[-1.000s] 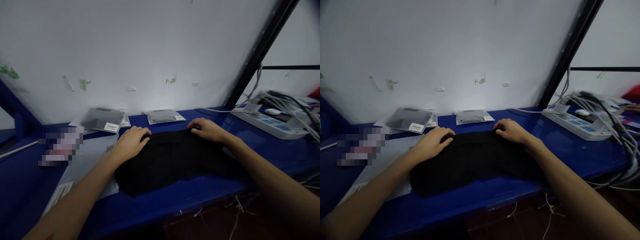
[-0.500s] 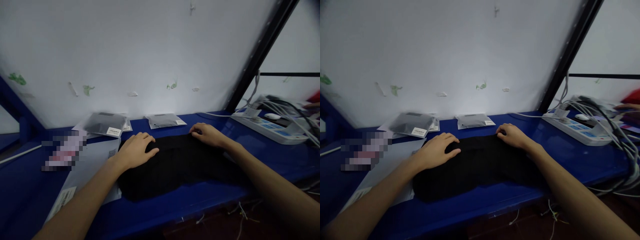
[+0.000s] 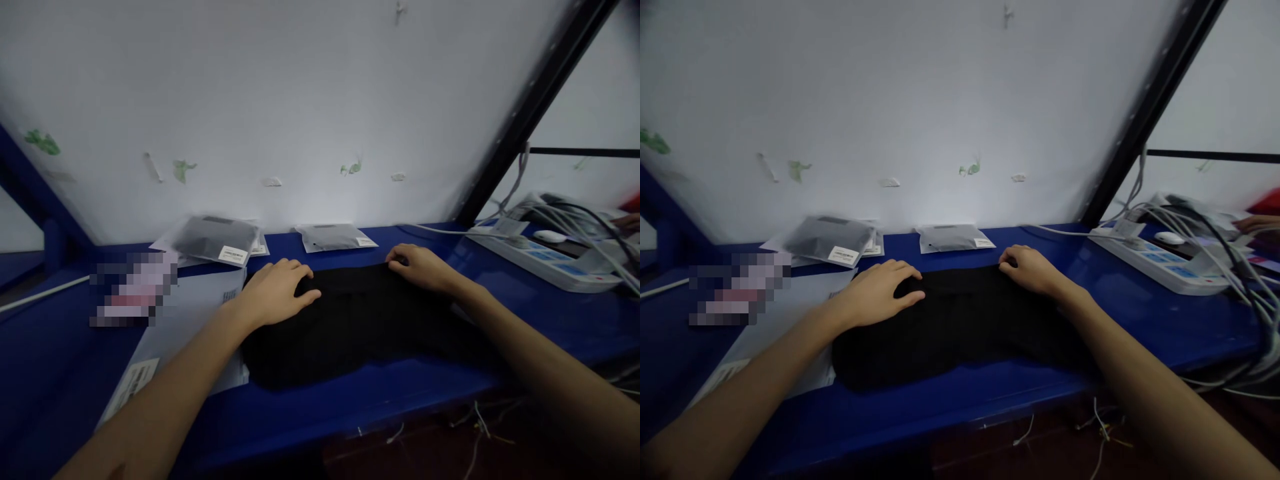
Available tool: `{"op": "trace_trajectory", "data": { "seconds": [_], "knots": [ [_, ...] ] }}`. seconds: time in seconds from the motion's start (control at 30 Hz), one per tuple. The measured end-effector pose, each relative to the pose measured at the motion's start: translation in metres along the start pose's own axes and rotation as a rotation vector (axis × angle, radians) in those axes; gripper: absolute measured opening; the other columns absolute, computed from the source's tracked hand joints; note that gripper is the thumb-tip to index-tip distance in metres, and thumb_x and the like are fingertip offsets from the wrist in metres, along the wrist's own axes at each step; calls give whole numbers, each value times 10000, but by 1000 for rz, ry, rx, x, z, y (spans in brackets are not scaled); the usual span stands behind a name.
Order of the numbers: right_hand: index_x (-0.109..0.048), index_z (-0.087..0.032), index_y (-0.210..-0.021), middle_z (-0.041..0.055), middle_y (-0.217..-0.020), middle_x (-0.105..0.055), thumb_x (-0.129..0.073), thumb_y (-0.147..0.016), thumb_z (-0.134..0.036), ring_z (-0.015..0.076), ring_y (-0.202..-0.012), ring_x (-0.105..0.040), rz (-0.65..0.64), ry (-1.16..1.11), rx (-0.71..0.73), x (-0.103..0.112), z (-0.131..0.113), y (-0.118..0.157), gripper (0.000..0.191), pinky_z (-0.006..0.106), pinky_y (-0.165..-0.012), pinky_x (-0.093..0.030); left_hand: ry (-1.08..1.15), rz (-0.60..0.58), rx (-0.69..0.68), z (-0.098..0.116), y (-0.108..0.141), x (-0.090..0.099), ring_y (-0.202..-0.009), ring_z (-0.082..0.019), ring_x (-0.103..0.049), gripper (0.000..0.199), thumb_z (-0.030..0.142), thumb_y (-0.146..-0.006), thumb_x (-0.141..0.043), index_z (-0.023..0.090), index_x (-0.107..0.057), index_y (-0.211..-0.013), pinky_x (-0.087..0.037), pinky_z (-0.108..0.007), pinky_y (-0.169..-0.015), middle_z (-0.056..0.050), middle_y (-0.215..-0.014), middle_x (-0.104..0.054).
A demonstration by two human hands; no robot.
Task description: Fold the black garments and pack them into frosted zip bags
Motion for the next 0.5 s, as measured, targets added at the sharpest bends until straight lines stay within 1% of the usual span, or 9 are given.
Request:
{"op": "trace_trajectory", "data": {
  "seconds": [0.3, 0.5],
  "knots": [
    [-638, -227, -789, 69, -874, -678, -483, -784, -266, 235, -821, -621, 5, -11, -10, 1, 1, 0, 161, 381, -777, -467, -1, 0, 3, 0, 0, 2, -1058, -278, -576, 401, 516, -914, -470, 233, -619, -1156, -468, -411, -853, -73, -1142, -657],
    [-626, -230, -787, 65, -863, -678, -480, -785, -269, 237, -821, -623, 11, 1, 2, 1, 1, 0, 152, 383, -778, -477, 9, 7, 18, -1, 0, 2, -1020, -276, -578, 406, 527, -900, -488, 231, -625, -1142, -472, -408, -843, -80, -1129, -636]
  ]
}}
Point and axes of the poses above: each hand's wrist, its own y-axis away from the middle knuckle, its own x-axis out of the back of the hand, z = x × y, the point moved 7 cm from there along -y, towards the middle knuckle
